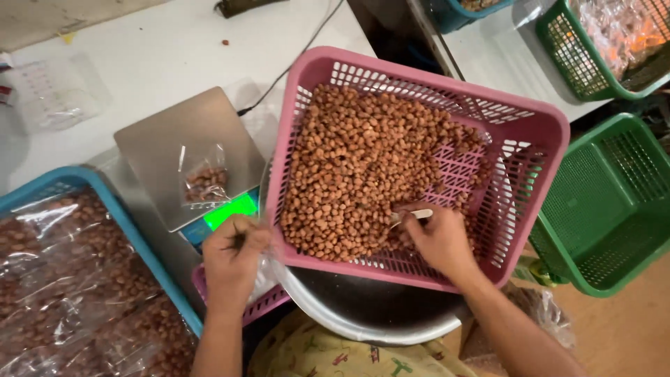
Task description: Manually scooping peanuts from a large basket into small plastic bags and weighing them on a digital scale.
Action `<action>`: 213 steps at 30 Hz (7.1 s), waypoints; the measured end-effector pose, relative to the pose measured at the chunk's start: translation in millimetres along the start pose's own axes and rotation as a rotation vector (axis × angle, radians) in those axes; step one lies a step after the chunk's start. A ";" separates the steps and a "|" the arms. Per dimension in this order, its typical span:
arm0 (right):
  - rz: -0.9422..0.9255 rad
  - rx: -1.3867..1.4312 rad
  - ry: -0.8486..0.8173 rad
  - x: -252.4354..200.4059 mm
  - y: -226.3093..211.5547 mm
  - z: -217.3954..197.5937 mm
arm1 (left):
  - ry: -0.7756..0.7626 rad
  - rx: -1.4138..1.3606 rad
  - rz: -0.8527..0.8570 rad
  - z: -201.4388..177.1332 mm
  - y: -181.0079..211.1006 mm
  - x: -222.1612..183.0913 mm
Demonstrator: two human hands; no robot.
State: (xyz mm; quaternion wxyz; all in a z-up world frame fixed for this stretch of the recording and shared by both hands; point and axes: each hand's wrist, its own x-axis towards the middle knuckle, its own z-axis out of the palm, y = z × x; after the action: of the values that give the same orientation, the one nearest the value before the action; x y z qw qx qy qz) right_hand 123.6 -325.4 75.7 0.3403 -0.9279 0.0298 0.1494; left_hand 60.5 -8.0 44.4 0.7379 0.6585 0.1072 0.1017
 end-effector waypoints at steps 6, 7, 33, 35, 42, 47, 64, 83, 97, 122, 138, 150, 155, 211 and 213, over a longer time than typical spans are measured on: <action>0.036 0.696 -0.101 1.1 7.1 -8.8 | 0.040 0.335 -0.169 8.0 34.0 -7.8; 0.033 0.698 -0.104 0.3 8.3 -11.0 | 0.044 0.337 -0.167 11.3 41.8 -9.7; -0.156 0.632 0.209 -33.3 22.4 -81.1 | -0.383 0.041 -0.277 137.6 36.4 10.2; -0.183 0.504 0.185 -33.5 5.6 -82.6 | -0.504 0.057 -0.263 141.7 43.6 8.2; -0.993 -0.093 0.210 -39.9 -12.7 -99.6 | -0.728 0.068 -0.537 165.8 45.8 14.5; -0.931 0.048 0.468 -40.8 44.5 -88.7 | -0.696 0.160 -0.581 166.8 48.9 9.7; -0.486 0.074 0.526 -56.8 37.2 -63.7 | -0.385 0.183 -0.093 47.2 60.3 0.6; -0.258 -0.077 0.345 -66.6 8.8 -34.4 | 0.278 0.600 0.575 -114.9 30.2 118.8; -0.260 0.007 0.380 -53.6 7.4 -20.8 | 0.545 1.237 -0.045 -331.1 106.7 -54.1; -0.357 -0.527 0.272 -33.7 30.7 -56.2 | 0.116 1.315 0.038 -37.3 -3.0 -34.5; 0.123 0.509 -0.043 -18.4 -16.8 -9.8 | 0.072 0.263 0.055 -2.9 32.9 -21.0; 0.032 0.593 0.082 -35.7 5.5 -49.6 | -0.276 0.312 0.009 72.5 61.2 4.9; -0.010 0.593 0.165 -40.4 9.0 -68.9 | -0.224 0.068 -0.454 108.0 53.6 11.8; -0.328 -0.403 0.307 -37.6 28.2 -22.4 | 0.048 0.784 0.816 -72.9 43.5 90.5; -0.465 -0.258 0.282 -39.5 16.3 -25.2 | 0.196 0.705 0.738 -45.1 43.6 67.8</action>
State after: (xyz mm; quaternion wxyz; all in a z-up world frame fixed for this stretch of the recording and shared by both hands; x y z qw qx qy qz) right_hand 89.9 -355.9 95.6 0.2373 -0.9570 -0.1556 -0.0604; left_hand 111.7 59.5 81.1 0.3728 0.8484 -0.0359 0.3742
